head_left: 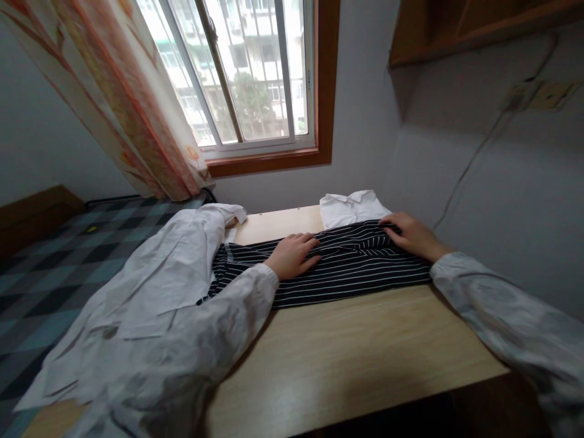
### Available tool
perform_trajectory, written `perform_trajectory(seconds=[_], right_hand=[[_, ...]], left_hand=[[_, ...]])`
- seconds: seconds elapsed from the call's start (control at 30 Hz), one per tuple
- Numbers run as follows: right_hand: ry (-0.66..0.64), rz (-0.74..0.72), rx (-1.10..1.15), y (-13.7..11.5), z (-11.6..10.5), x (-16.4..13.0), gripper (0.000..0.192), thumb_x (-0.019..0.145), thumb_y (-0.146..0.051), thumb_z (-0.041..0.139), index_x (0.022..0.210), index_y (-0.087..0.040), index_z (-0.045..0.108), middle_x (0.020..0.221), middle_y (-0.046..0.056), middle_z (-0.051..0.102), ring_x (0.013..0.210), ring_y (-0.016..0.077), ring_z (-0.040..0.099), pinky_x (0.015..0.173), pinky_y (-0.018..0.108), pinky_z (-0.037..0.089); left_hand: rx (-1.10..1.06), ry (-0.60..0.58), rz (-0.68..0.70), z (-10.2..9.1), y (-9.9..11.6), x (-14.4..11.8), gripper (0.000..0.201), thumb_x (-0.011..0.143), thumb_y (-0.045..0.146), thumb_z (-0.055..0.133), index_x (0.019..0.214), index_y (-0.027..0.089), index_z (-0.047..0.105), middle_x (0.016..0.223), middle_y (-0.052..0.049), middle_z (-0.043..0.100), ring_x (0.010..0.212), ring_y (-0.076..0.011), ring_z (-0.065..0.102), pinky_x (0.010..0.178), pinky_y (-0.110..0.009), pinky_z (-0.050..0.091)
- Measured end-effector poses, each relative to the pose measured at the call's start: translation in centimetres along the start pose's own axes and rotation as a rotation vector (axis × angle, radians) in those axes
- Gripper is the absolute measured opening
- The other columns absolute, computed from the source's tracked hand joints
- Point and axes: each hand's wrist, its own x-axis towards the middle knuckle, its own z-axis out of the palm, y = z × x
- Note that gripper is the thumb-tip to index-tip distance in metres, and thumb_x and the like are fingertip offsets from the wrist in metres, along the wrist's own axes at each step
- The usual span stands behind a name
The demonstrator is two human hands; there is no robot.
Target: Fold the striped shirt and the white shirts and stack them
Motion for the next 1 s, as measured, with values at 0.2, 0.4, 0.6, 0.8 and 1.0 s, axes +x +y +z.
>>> perform_trajectory(seconds=[0.2,0.4,0.6,0.8,1.0], right_hand=[[-0.059,0.024,-0.032,1.5,3.7,4.3,0.037,0.099,-0.04,0.069,0.129,-0.023,0.081,0.134,0.015,0.081,0.126,0.0364,0.072,0.115,0.056,0.055],[0.013,0.218,-0.065,2.6,5.3,4.6,0.036,0.108,-0.041,0.054,0.109,-0.022,0.085,0.117,0.015,0.085,0.108,0.0326,0.076,0.103,0.048,0.058],[0.214,0.2,-0.144,-1.5,5.1,2.9,0.035,0.103,-0.033,0.061,0.131,-0.02,0.079,0.133,0.019,0.078,0.127,0.0417,0.068,0.116,0.063,0.053],[-0.041,-0.131,0.182,-6.4,4.1,-0.4,0.036,0.106,-0.041,0.066,0.14,-0.031,0.076,0.149,0.011,0.072,0.138,0.0351,0.067,0.121,0.057,0.055],[-0.117,-0.062,0.175,-6.3,3.2,-1.4,0.03,0.108,-0.047,0.064,0.126,-0.03,0.082,0.12,0.012,0.077,0.115,0.0341,0.074,0.103,0.052,0.063]], left_hand=[[-0.005,0.088,-0.072,5.1,2.3,4.3,0.031,0.114,0.043,0.06,0.134,0.023,0.073,0.131,-0.012,0.075,0.119,-0.0297,0.072,0.103,-0.045,0.058],[0.074,0.096,0.007,6.3,2.2,3.3,0.032,0.117,0.033,0.052,0.119,0.024,0.082,0.116,-0.011,0.078,0.109,-0.0262,0.072,0.097,-0.042,0.056],[0.052,0.104,0.071,5.2,3.3,3.4,0.052,0.12,0.048,0.041,0.113,0.02,0.084,0.119,-0.014,0.079,0.114,-0.0296,0.071,0.111,-0.051,0.053],[-0.14,0.084,0.16,4.6,3.6,3.0,0.06,0.118,0.055,0.046,0.166,0.022,0.057,0.174,-0.013,0.056,0.155,-0.0316,0.056,0.134,-0.052,0.042],[-0.265,-0.031,0.105,5.4,2.8,2.6,0.059,0.116,0.057,0.051,0.167,0.027,0.056,0.175,-0.012,0.055,0.161,-0.0303,0.053,0.136,-0.054,0.041]])
